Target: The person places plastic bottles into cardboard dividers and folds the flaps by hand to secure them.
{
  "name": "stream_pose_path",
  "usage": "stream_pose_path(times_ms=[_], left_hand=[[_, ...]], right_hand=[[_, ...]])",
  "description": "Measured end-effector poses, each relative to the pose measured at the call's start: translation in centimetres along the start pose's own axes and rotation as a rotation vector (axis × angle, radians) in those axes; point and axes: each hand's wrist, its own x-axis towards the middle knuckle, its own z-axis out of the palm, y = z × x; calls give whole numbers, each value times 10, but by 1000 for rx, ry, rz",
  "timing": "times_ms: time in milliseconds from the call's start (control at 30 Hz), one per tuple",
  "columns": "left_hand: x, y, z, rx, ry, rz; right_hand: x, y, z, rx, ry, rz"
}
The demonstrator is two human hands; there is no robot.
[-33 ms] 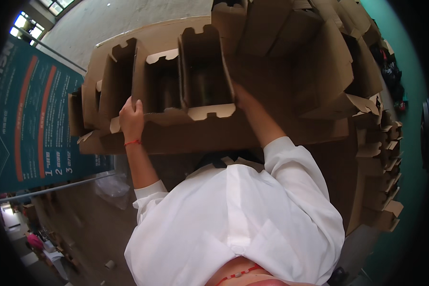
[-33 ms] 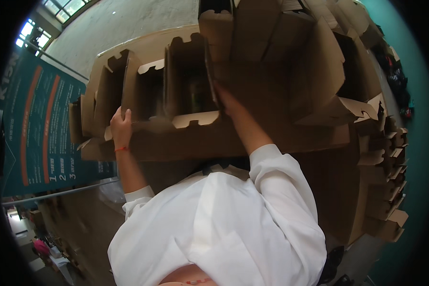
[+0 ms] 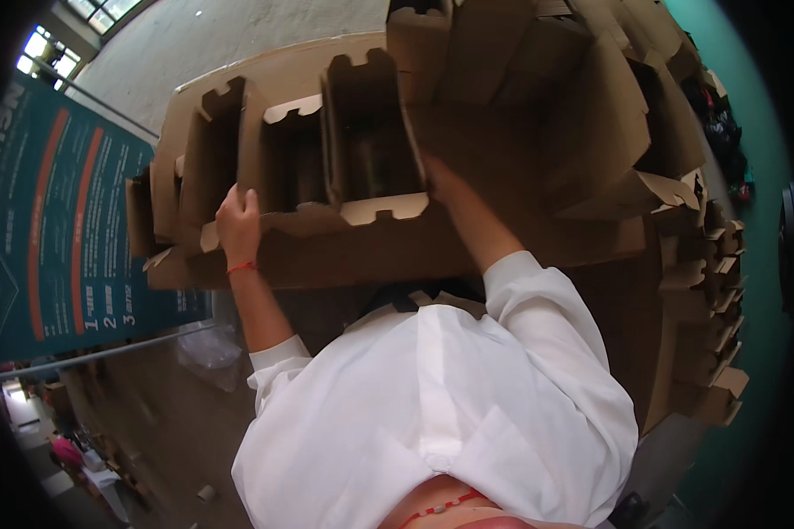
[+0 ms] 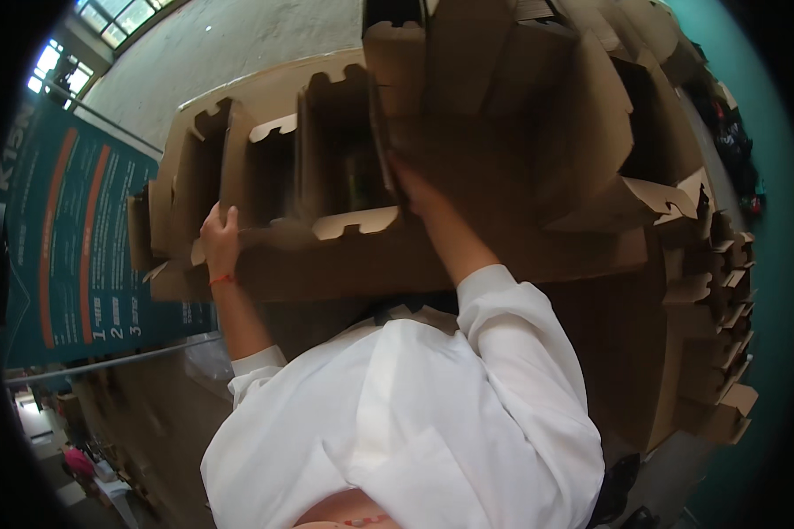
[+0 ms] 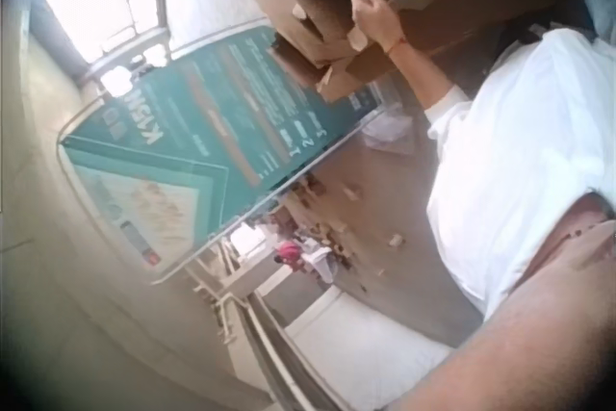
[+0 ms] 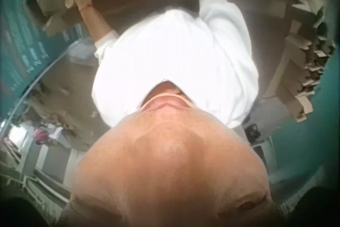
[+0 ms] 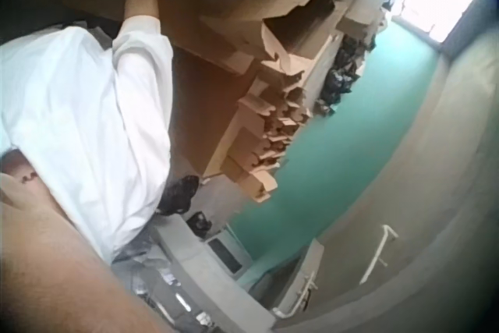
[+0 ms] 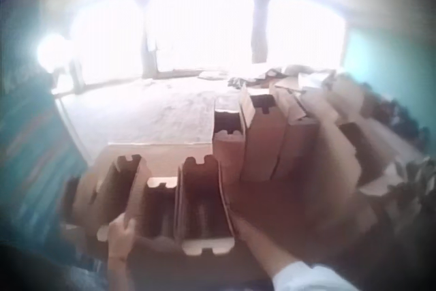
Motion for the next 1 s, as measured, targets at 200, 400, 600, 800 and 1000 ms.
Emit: stream_pose_path(times_ms=[200,400,600,800,1000], left_hand=[[25,-48,-3,-36,-27,30],[-8,12,-18,119,284,225],[-72,117,-7,-198,331,373],[-98,179,56,-408,20,511],[-125,213,83,-505,-190,537]], right_hand=[[71,36,-8,-95,81,-210],[-59,15,-13,-696,338,-793],[-248,-100,-59,-915,962,-1659],[-316,-174,-177,-843,1308,-1264],[-349,-223,-196,-1015,849,-559]])
